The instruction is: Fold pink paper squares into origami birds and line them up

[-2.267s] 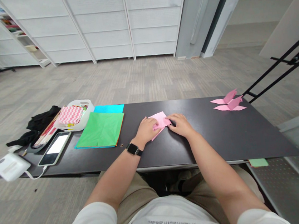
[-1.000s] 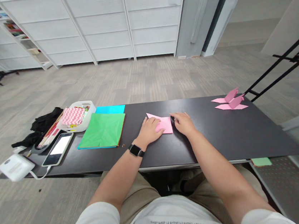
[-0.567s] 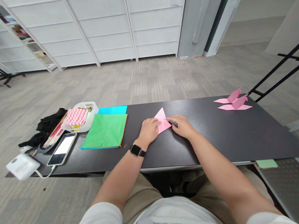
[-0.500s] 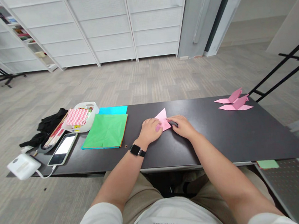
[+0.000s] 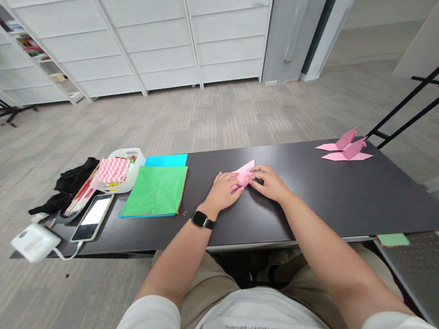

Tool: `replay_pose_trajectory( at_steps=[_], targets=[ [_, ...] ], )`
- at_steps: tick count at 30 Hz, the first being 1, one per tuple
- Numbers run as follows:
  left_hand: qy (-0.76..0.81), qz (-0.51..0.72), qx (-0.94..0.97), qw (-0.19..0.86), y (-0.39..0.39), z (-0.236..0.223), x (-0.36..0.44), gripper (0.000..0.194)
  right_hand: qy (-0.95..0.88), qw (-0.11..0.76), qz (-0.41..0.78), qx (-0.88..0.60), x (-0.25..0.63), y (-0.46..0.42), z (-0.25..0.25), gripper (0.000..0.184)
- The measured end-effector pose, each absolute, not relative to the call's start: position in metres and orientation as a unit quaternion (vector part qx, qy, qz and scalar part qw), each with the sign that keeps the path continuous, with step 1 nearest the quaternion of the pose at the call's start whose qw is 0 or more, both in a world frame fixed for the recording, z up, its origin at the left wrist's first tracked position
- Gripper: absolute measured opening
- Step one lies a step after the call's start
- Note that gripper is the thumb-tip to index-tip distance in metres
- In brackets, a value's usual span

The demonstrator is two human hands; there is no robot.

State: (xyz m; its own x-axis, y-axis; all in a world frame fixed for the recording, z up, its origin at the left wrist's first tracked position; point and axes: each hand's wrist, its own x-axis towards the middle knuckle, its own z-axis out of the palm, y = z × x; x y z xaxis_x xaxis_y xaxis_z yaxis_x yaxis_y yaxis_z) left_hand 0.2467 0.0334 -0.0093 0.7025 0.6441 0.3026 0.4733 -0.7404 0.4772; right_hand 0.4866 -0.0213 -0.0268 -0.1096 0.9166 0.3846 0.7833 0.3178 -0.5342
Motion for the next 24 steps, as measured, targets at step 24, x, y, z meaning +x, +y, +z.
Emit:
replay_pose_trajectory(
  at_steps=[24],
  targets=[
    [0.289, 0.185, 0.927, 0.153, 0.028, -0.006, 0.253, 0.021, -0.653, 0.270, 0.000, -0.708, 0.478, -0.012, -0.033, 0.011]
  ],
)
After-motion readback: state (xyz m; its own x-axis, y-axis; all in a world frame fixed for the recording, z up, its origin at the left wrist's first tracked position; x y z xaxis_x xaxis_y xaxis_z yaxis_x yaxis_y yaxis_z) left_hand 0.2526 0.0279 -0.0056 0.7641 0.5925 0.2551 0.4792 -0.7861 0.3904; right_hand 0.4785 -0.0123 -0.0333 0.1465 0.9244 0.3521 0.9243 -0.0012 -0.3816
